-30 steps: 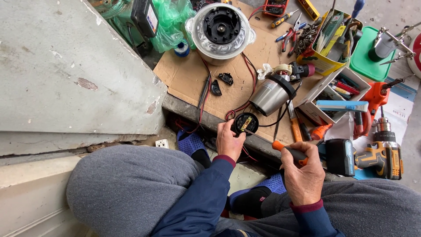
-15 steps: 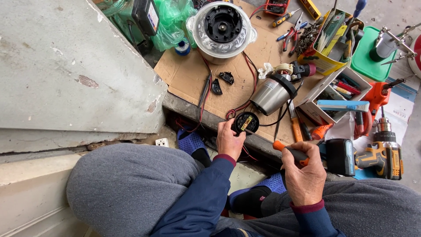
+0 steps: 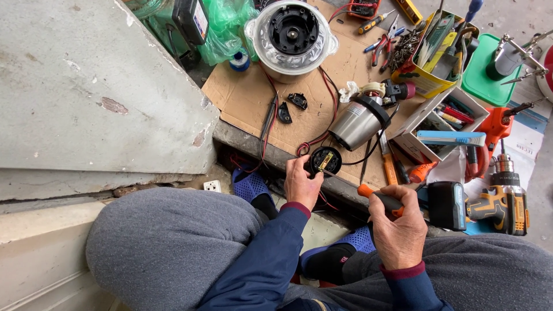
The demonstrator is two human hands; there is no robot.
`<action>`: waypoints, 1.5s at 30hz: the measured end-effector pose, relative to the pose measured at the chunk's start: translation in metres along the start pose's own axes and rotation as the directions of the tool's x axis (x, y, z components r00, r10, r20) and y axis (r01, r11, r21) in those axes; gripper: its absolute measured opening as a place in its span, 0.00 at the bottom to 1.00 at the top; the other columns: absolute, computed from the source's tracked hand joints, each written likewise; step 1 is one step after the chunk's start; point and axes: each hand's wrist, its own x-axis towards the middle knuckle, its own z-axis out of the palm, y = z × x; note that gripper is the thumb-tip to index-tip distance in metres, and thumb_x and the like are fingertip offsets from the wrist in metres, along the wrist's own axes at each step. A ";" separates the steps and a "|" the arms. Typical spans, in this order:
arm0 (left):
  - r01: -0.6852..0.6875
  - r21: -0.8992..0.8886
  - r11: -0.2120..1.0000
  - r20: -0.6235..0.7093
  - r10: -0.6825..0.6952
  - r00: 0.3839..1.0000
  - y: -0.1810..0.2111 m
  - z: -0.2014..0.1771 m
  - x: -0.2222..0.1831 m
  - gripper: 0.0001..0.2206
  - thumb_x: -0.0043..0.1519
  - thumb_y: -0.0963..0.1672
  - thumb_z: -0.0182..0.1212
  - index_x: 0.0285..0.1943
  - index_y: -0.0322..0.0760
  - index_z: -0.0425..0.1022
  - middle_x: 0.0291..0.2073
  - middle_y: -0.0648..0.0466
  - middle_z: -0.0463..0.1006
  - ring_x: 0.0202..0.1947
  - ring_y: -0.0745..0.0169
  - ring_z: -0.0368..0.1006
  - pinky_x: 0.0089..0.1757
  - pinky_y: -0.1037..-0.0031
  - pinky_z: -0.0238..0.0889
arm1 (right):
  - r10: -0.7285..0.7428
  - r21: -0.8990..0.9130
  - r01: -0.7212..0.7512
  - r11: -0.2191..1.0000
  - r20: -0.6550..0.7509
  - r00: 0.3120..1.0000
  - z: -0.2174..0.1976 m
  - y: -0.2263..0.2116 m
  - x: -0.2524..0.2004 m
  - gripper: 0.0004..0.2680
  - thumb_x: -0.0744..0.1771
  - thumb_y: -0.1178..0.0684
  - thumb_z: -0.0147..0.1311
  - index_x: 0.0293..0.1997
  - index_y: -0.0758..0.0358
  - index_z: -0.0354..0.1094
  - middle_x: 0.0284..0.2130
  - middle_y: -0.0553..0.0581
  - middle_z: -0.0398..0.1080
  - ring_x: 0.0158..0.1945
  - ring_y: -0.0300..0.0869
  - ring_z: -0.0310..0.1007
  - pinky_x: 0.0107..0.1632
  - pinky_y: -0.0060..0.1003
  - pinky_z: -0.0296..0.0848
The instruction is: The person is connecting and adjusting wires on a small motor assembly, using a screwdriver for precision and checking a gauge.
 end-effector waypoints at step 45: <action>-0.143 -0.090 0.986 -0.004 0.143 0.990 0.010 0.003 -0.011 0.20 0.56 0.40 0.70 0.56 0.47 0.71 0.45 0.56 0.83 0.39 0.56 0.79 0.46 0.60 0.73 | -0.136 -0.096 0.130 0.987 -0.054 0.989 -0.009 0.000 -0.009 0.08 0.69 0.57 0.66 0.51 0.58 0.75 0.42 0.51 0.79 0.39 0.39 0.77 0.47 0.33 0.75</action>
